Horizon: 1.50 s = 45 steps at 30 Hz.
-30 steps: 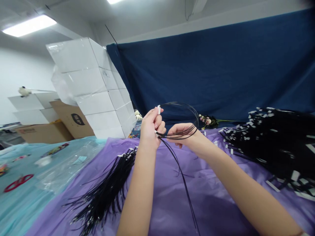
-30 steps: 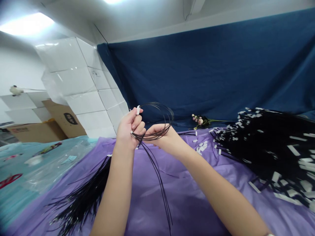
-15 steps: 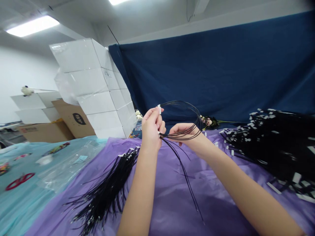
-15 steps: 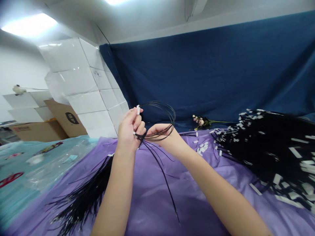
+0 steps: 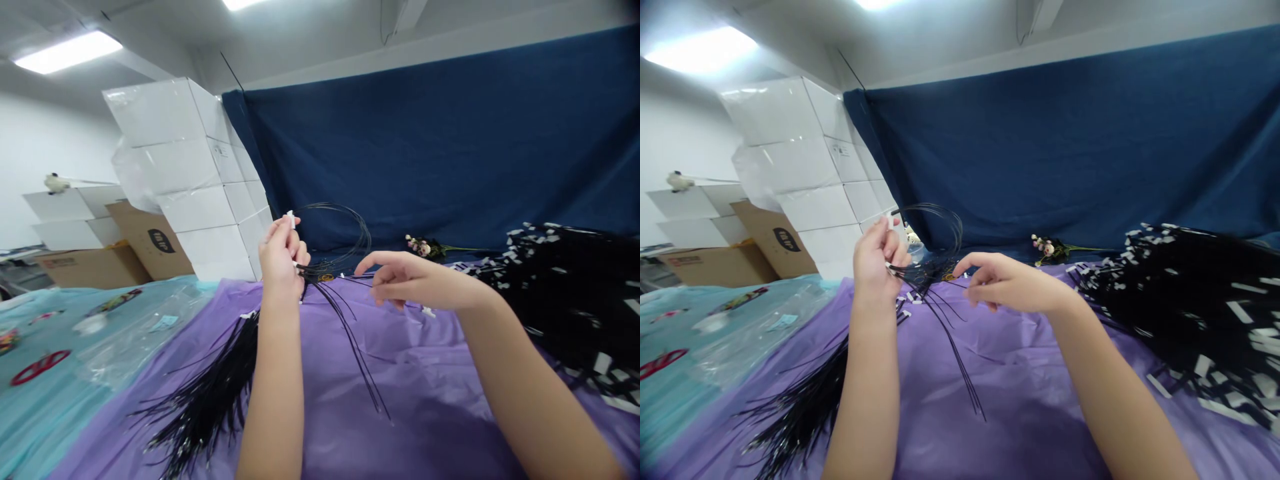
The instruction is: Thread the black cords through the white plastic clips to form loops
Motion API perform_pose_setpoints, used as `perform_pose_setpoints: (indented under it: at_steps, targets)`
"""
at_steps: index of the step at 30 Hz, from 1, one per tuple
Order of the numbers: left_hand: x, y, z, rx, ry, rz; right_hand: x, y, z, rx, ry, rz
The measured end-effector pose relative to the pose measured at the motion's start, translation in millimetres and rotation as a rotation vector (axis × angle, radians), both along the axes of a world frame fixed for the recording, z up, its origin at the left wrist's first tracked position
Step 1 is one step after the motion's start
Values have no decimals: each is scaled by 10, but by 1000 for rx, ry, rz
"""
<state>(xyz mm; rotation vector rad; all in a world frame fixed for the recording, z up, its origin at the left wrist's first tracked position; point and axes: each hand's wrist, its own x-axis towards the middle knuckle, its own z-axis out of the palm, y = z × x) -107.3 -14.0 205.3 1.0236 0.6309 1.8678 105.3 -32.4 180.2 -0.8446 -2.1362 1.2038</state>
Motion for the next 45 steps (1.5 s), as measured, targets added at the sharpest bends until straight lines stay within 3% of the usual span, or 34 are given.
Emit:
perform_pose_setpoints:
  at_steps: [9, 17, 19, 24, 28, 30, 35, 39, 45]
  targets:
    - [-129, 27, 18, 24, -30, 113, 269, -27, 92, -43, 159, 116]
    - [-17, 13, -5, 31, -4, 74, 252, -3, 33, -135, 583, 201]
    - [5, 7, -7, 30, 2, 62, 191, 7, 30, -107, 695, 123]
    - [43, 13, -18, 40, 10, 39, -18, -9, 73, 34, 860, -224]
    - [89, 16, -32, 45, 22, 23, -112, -90, 99, 255, 953, -239]
    - [122, 11, -40, 54, 39, 10, -127, -155, 91, 269, 959, -195]
    - [212, -35, -60, 80, 118, -64, -160, -264, 62, 117, 910, -63]
    - [250, -94, -62, 85, 164, -127, -186, -224, 56, 157, 785, -193]
    - [238, -135, -45, 96, 180, -160, -160, -214, 17, 480, 509, -439]
